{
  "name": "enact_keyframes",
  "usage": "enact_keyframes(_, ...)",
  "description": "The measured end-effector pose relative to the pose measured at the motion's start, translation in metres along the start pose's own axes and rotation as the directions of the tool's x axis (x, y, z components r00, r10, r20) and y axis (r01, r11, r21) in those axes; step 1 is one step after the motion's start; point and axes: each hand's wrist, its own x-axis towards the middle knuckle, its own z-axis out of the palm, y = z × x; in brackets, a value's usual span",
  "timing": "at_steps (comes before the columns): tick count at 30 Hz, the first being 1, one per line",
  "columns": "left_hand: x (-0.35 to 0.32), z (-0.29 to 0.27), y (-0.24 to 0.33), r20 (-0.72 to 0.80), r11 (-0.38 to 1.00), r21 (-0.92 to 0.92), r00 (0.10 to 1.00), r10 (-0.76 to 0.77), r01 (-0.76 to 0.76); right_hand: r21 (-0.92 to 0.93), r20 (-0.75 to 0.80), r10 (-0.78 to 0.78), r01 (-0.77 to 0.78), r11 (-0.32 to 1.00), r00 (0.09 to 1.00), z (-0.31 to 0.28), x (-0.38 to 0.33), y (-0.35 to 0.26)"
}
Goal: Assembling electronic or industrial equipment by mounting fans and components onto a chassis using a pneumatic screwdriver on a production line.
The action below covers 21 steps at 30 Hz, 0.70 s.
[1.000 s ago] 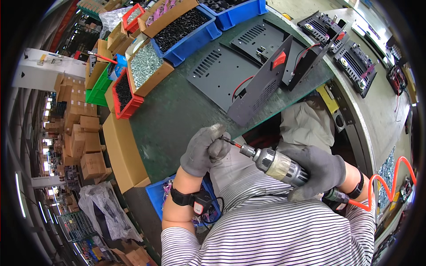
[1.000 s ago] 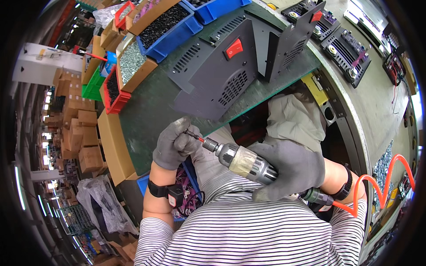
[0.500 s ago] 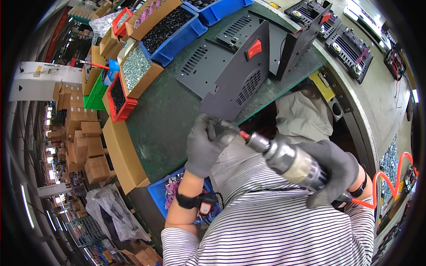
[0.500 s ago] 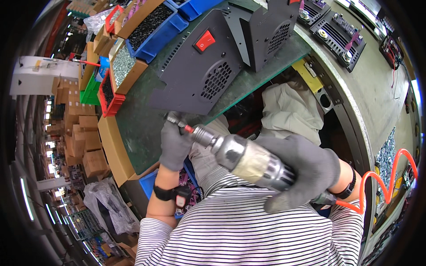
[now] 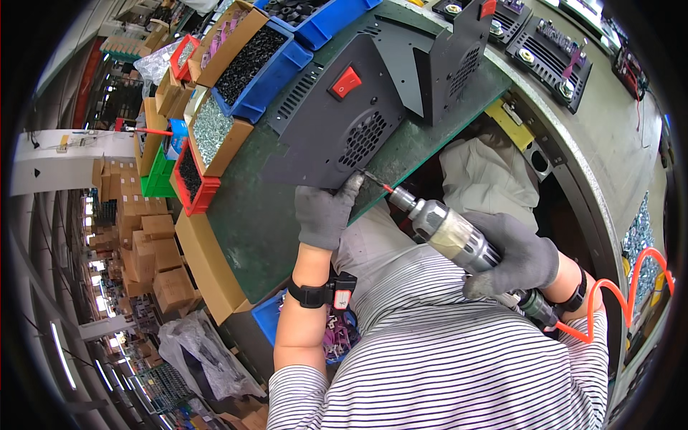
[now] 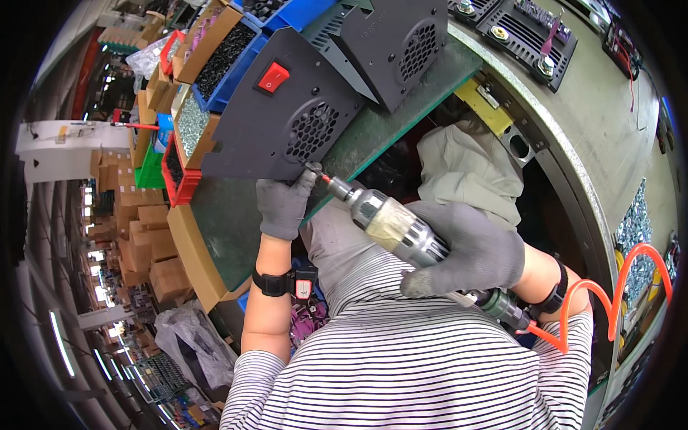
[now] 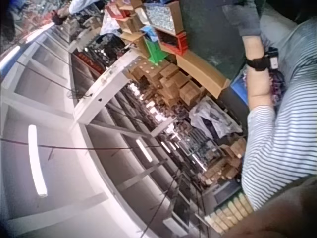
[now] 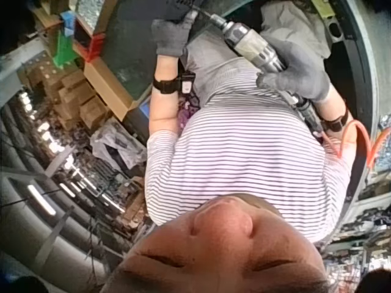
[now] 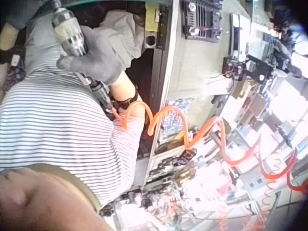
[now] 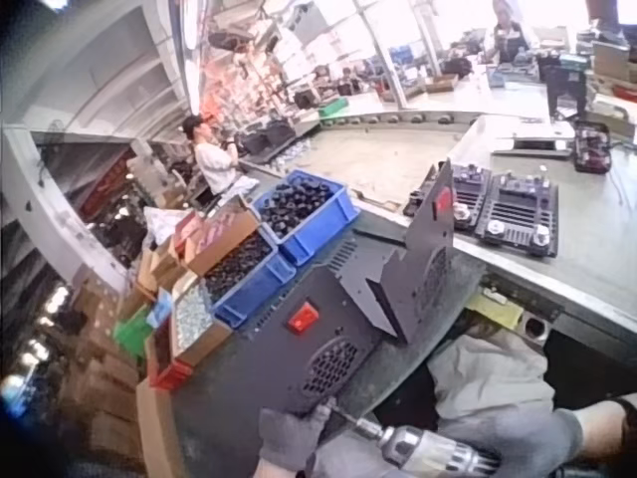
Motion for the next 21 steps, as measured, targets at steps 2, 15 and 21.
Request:
enact_keyframes(2, 0.002, 0.001, 0.007, -0.015, 0.998, -0.047, 0.999, -0.029, 0.029, -0.014, 0.011, 0.047, -0.047, 0.999, 0.999, 0.0, 0.006, -0.004)
enact_keyframes(15, -0.001, 0.012, 0.005, -0.108, 0.996, 0.086, 0.994, 0.016, -0.007, 0.009, 0.039, 0.146, -0.146, 0.989, 0.989, 0.014, 0.028, -0.019)
enact_keyframes(21, 0.004, 0.012, 0.01, -0.141, 0.986, 0.162, 0.987, 0.073, -0.05, 0.056, 0.046, 0.219, -0.221, 0.974, 0.975, 0.015, 0.037, -0.034)
